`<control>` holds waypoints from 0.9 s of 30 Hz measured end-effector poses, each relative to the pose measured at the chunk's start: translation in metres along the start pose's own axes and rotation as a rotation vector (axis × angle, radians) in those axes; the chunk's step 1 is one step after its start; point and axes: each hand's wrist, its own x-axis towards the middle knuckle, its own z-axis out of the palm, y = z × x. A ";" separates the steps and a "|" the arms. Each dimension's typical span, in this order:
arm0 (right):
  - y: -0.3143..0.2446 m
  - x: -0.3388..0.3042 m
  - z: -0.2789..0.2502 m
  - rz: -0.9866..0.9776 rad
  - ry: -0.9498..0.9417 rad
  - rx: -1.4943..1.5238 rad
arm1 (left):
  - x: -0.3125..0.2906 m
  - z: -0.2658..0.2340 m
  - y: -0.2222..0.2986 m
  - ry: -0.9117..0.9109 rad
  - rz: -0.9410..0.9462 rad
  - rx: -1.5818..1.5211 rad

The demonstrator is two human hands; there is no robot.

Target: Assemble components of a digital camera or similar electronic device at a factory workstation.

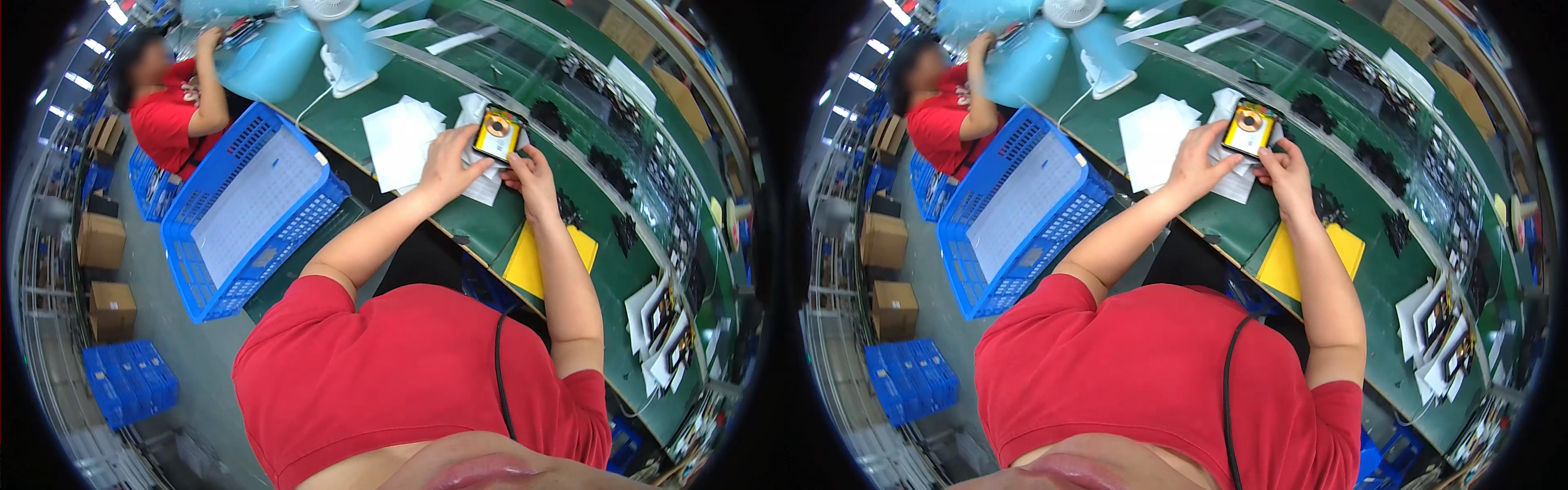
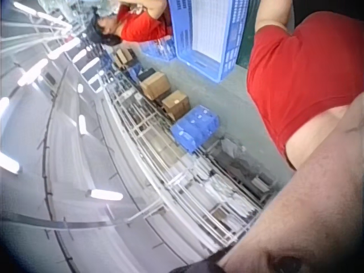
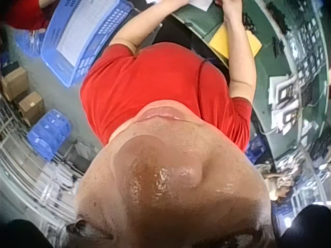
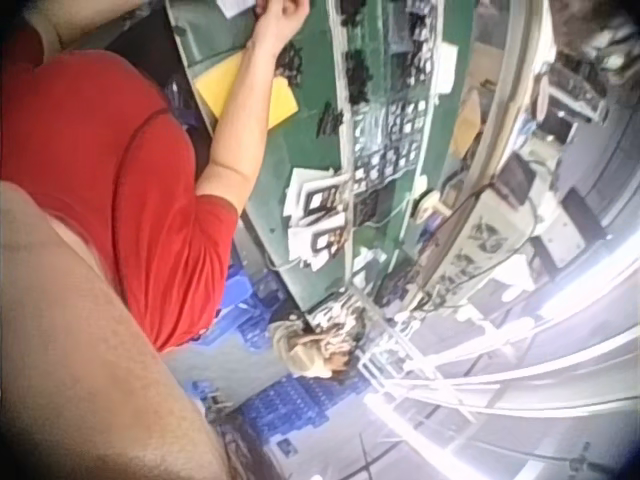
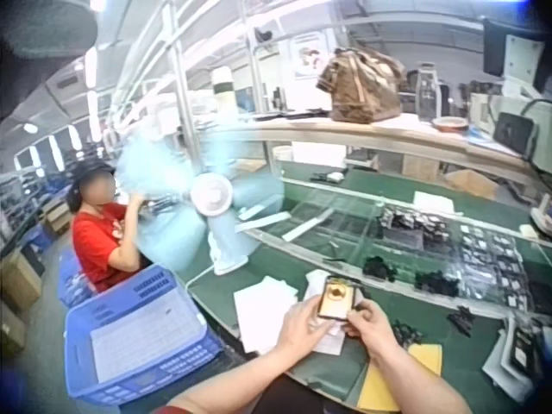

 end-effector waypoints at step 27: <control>0.017 0.000 -0.002 -0.107 -0.022 -0.026 | -0.014 0.006 -0.008 0.041 0.017 -0.114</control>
